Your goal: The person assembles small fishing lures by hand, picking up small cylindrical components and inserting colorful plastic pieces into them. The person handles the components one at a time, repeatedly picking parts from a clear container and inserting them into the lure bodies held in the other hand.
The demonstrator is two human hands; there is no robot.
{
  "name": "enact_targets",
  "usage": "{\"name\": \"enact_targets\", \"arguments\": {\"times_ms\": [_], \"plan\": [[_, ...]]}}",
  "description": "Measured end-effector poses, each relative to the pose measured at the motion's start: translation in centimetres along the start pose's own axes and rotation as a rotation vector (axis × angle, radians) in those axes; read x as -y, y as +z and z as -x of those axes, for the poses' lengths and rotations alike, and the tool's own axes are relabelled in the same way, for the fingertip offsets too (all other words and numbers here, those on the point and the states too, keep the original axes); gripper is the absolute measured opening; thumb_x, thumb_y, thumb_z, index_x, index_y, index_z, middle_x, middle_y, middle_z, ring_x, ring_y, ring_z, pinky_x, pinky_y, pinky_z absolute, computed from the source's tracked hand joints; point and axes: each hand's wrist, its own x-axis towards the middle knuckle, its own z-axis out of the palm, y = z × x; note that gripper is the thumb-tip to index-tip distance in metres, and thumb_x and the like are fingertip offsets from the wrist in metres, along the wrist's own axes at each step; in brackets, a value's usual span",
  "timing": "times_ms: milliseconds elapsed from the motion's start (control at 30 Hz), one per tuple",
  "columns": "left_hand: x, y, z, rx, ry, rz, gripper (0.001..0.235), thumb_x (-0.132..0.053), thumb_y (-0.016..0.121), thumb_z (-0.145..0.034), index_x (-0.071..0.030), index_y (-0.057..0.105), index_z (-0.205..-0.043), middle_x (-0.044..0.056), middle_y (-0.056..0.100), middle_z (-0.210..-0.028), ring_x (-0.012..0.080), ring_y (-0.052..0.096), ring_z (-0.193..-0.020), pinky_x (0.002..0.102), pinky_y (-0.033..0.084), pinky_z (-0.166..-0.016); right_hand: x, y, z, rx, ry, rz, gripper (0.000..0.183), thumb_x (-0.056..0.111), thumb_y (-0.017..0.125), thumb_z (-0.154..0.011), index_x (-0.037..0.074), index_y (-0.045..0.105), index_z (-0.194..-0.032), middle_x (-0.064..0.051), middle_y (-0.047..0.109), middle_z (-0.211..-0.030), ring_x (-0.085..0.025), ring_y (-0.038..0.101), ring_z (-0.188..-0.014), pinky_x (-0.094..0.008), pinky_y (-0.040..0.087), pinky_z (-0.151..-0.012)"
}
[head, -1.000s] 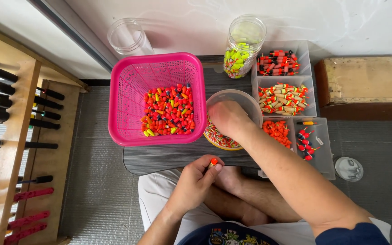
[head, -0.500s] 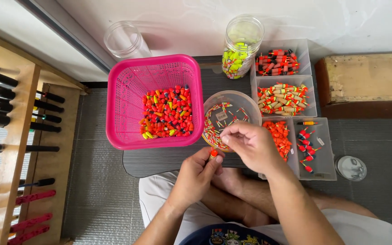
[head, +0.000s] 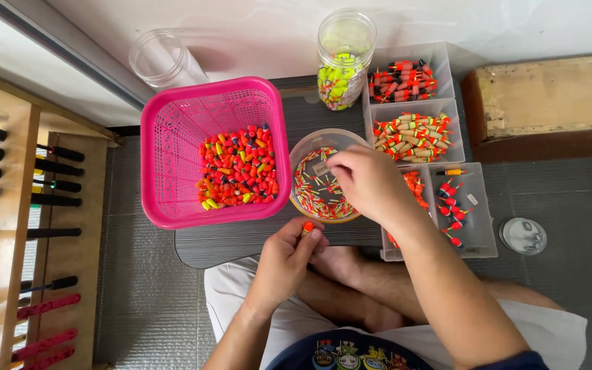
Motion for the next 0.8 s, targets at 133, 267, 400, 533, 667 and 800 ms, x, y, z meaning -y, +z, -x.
{"name": "enact_targets", "arguments": {"times_ms": [133, 267, 400, 533, 667, 800], "plan": [[-1.9, 0.0, 1.0, 0.028, -0.06, -0.006, 0.015, -0.018, 0.054, -0.094, -0.009, 0.065, -0.096, 0.001, 0.069, -0.075, 0.008, 0.063, -0.07, 0.022, 0.053, -0.064, -3.2, 3.4, -4.2, 0.49, 0.231, 0.478, 0.019, 0.0, 0.056, -0.077, 0.018, 0.062, -0.083, 0.001, 0.065, -0.086, -0.028, 0.061, -0.086, -0.046, 0.046, -0.064], [-2.1, -0.6, 1.3, 0.049, -0.075, 0.014, 0.013, -0.018, 0.054, -0.094, -0.009, 0.064, -0.096, 0.001, 0.069, -0.077, 0.0077, 0.062, -0.072, 0.022, 0.052, -0.067, -7.2, 7.5, -5.6, 0.66, 0.242, 0.768, 0.013, 0.007, 0.062, -0.08, 0.012, 0.068, -0.071, -0.004, 0.068, -0.07, -0.03, 0.067, -0.07, -0.041, 0.052, -0.057], [-1.6, -0.8, 1.2, 0.058, -0.094, 0.032, 0.015, -0.019, 0.055, -0.094, -0.009, 0.064, -0.098, 0.003, 0.07, -0.078, 0.0079, 0.063, -0.072, 0.022, 0.052, -0.066, -5.5, 9.1, -5.1, 0.528, 0.143, 0.876, 0.024, 0.008, 0.054, -0.085, 0.014, 0.072, -0.071, -0.003, 0.069, -0.067, -0.028, 0.068, -0.064, -0.04, 0.052, -0.049], [-1.6, -0.8, 1.2, 0.066, -0.07, 0.019, 0.015, -0.02, 0.055, -0.094, -0.009, 0.065, -0.098, 0.004, 0.072, -0.079, 0.0091, 0.069, -0.078, 0.022, 0.052, -0.074, -5.4, 9.5, -4.9, 0.628, 0.094, 0.984, 0.029, 0.003, 0.056, -0.086, 0.021, 0.069, -0.068, 0.003, 0.067, -0.067, -0.022, 0.067, -0.061, -0.034, 0.048, -0.043], [-1.5, -0.8, 1.1, 0.064, -0.06, 0.001, 0.015, -0.021, 0.055, -0.094, -0.009, 0.064, -0.097, 0.003, 0.072, -0.079, 0.0084, 0.067, -0.076, 0.022, 0.051, -0.073, -3.4, 8.2, -5.2, 0.671, -0.009, 0.883, 0.025, 0.001, 0.053, -0.086, 0.017, 0.071, -0.079, -0.004, 0.069, -0.081, -0.028, 0.069, -0.072, -0.039, 0.054, -0.049], [-1.3, -0.8, 1.4, 0.062, -0.038, 0.0, 0.014, -0.02, 0.055, -0.094, -0.01, 0.064, -0.097, 0.003, 0.07, -0.078, 0.0084, 0.065, -0.075, 0.023, 0.05, -0.073, -4.0, 9.1, -4.7, 0.694, -0.098, 0.954, 0.027, -0.001, 0.052, -0.086, 0.018, 0.07, -0.083, -0.004, 0.068, -0.087, -0.025, 0.069, -0.076, -0.037, 0.054, -0.048]]}}
